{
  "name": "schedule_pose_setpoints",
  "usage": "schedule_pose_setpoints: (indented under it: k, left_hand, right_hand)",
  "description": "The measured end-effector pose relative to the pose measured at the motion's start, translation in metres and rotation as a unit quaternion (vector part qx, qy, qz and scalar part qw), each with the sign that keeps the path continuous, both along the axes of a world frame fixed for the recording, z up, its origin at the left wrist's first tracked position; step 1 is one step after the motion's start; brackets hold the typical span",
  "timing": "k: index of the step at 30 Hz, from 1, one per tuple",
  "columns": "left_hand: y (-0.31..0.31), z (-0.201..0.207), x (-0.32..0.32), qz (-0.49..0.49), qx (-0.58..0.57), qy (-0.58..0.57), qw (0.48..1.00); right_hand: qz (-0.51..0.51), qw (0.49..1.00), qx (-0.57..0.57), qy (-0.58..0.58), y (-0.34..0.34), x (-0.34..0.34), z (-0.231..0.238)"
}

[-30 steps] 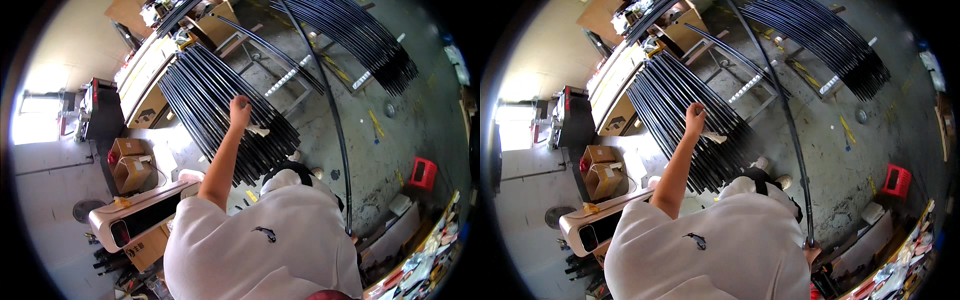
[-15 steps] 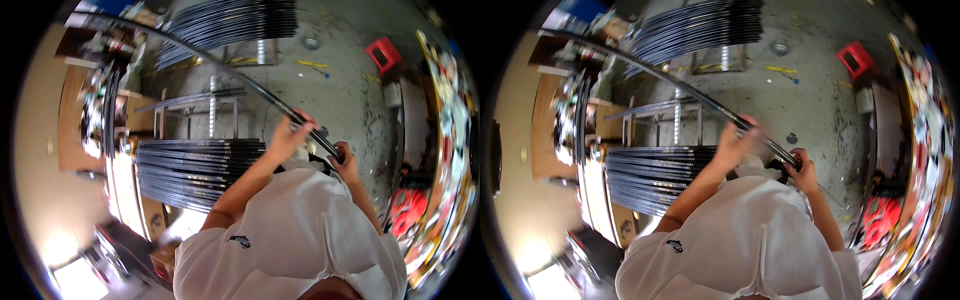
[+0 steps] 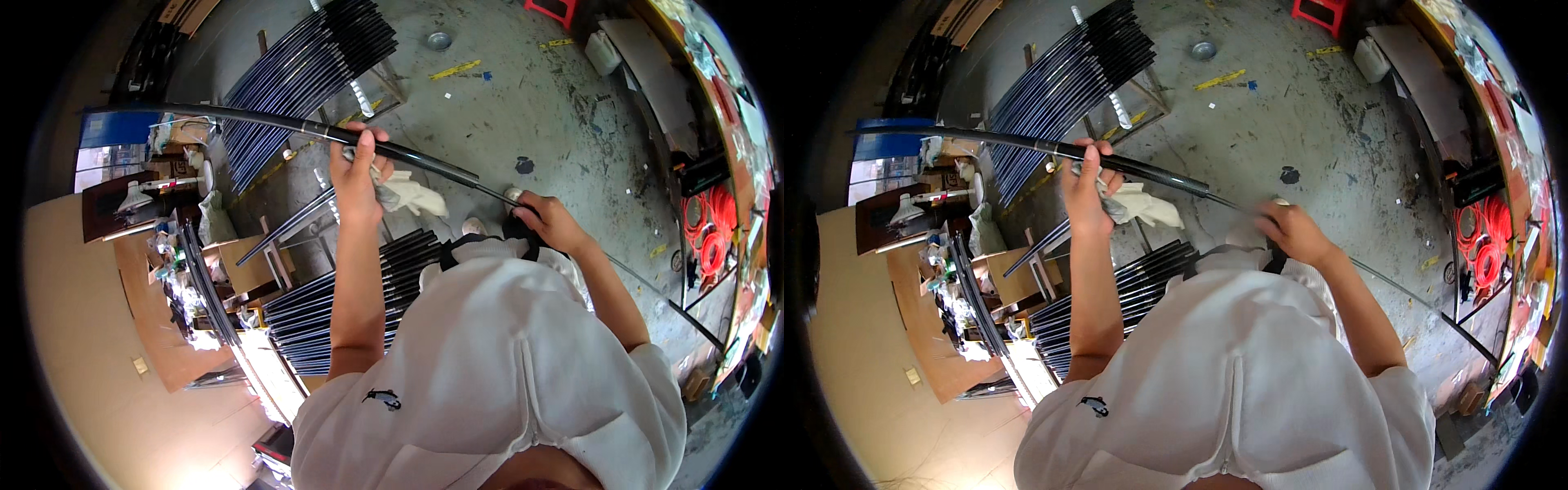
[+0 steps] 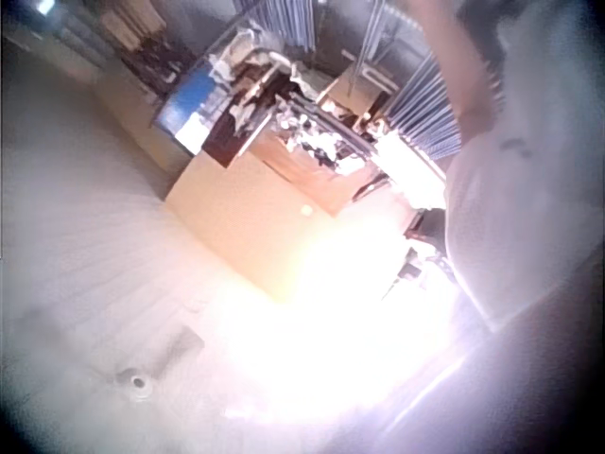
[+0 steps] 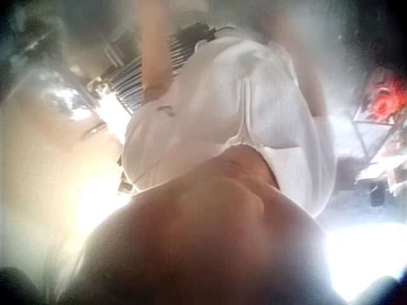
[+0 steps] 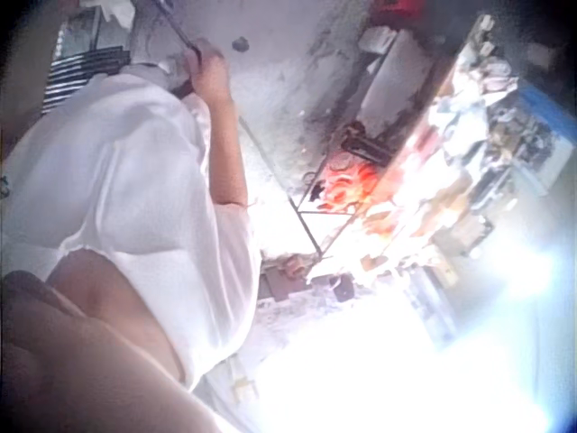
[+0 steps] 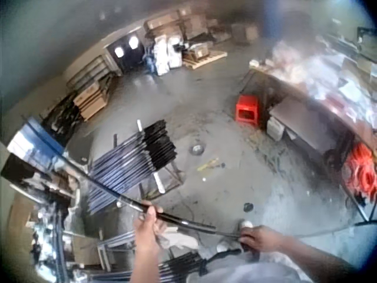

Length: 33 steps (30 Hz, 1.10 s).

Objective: The person wipes down several long black poles using a cloth while standing in a workspace.

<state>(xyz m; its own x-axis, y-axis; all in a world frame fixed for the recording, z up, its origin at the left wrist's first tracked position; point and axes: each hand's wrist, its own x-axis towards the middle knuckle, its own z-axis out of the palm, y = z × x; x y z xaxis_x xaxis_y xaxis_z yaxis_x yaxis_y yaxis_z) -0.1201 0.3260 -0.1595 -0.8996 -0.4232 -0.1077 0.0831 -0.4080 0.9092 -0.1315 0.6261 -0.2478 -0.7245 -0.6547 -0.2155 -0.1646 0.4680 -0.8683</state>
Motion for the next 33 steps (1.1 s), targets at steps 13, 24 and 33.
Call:
schedule_pose_setpoints:
  k: [13,24,33]
  left_hand:
    - [-0.011,0.037,-0.021,0.017,-0.062,0.025,0.998]
    - [-0.249,0.110,0.108,0.314,-0.116,0.067,0.940]
    - [-0.129,-0.136,0.255,0.473,-0.185,-0.367,0.779]
  right_hand:
    - [0.030,0.993,-0.113,-0.026,-0.052,-0.038,0.045]
    - [-0.015,0.986,0.150,0.068,0.094,-0.027,-0.132]
    - [-0.033,0.990,0.138,-0.004,0.087,-0.047,-0.142]
